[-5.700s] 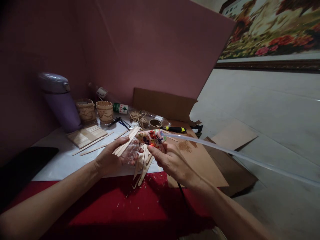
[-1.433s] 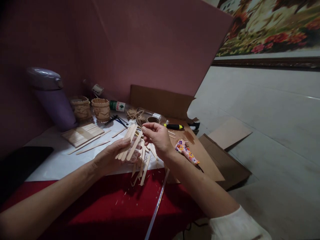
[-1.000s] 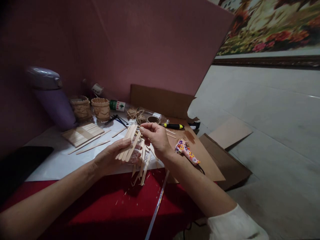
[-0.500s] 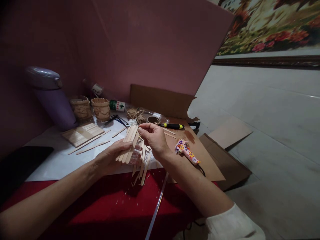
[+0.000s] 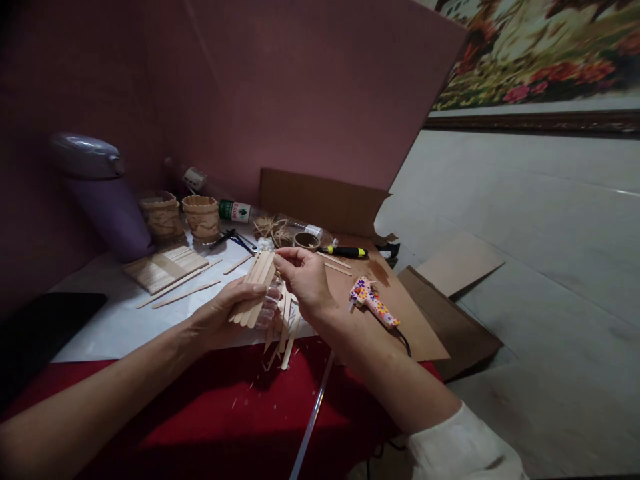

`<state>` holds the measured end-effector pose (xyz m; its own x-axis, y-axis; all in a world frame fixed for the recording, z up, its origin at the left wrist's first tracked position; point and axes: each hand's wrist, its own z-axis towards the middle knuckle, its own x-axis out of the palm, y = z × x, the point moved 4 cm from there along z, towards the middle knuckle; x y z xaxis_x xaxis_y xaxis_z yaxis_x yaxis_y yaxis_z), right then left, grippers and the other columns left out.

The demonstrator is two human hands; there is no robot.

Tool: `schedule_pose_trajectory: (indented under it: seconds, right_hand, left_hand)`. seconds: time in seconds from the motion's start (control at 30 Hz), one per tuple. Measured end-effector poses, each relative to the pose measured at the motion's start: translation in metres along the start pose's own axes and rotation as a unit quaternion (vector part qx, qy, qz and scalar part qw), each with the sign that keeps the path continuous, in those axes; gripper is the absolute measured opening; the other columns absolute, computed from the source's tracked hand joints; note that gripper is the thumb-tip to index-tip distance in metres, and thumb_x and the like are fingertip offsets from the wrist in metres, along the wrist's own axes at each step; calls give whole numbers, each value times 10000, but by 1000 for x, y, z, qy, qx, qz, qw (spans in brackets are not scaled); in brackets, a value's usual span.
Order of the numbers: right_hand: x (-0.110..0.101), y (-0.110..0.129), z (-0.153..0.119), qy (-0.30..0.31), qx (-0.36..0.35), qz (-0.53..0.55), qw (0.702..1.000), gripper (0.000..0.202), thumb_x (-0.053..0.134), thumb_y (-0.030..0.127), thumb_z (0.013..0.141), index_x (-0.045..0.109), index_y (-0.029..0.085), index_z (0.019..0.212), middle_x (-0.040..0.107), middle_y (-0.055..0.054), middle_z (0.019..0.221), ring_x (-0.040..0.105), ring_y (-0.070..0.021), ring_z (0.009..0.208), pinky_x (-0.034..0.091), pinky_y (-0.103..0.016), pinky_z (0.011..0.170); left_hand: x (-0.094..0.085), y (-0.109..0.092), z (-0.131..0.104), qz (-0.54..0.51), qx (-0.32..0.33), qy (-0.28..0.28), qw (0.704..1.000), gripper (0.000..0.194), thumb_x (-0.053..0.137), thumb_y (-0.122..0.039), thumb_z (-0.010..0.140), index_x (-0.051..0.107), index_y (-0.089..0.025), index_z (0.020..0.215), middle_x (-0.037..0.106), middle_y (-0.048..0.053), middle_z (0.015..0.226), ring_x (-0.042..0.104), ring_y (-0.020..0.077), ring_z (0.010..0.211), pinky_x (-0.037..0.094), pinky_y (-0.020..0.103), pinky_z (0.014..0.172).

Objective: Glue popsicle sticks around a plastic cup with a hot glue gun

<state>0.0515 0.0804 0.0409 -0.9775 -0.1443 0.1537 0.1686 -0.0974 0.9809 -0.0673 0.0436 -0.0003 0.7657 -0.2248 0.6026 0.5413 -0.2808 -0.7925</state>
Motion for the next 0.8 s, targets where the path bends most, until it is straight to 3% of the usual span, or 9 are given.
schedule_pose_trajectory:
  seconds: [0.17, 0.33, 0.6, 0.8]
  right_hand:
    - [-1, 0, 2, 4, 0, 14, 1000, 410, 789, 398, 640, 609, 178, 935, 501, 67, 605, 312, -49, 452, 160, -216, 419]
    - [-2, 3, 1, 18, 1, -46, 999, 424, 748, 555, 663, 594, 164, 724, 448, 56, 588, 307, -60, 490, 181, -231, 434]
    - [0, 5, 0, 29, -14, -88, 996, 344, 787, 471, 624, 642, 165, 685, 531, 21, 655, 356, -80, 560, 244, -244, 492]
    - [3, 6, -2, 47, 6, -66, 997, 368, 778, 508, 635, 649, 169, 694, 530, 23, 649, 334, -77, 534, 228, -252, 490]
  left_hand:
    - [0, 0, -1, 9, 6, -7, 1000, 314, 713, -178, 689, 601, -139, 979, 635, 42, 755, 590, 145, 591, 519, 300, 570]
    - [1, -2, -1, 9, 14, -29, 999, 368, 767, -207, 626, 594, -143, 945, 623, 30, 704, 570, 137, 554, 493, 275, 528]
    - [-1, -3, -1, 37, 48, -30, 998, 420, 804, -245, 594, 581, -139, 934, 622, 40, 705, 569, 151, 544, 489, 290, 497]
    - [-2, -4, 0, 32, 54, -30, 998, 446, 808, -234, 594, 579, -137, 964, 621, 42, 715, 573, 149, 557, 484, 274, 495]
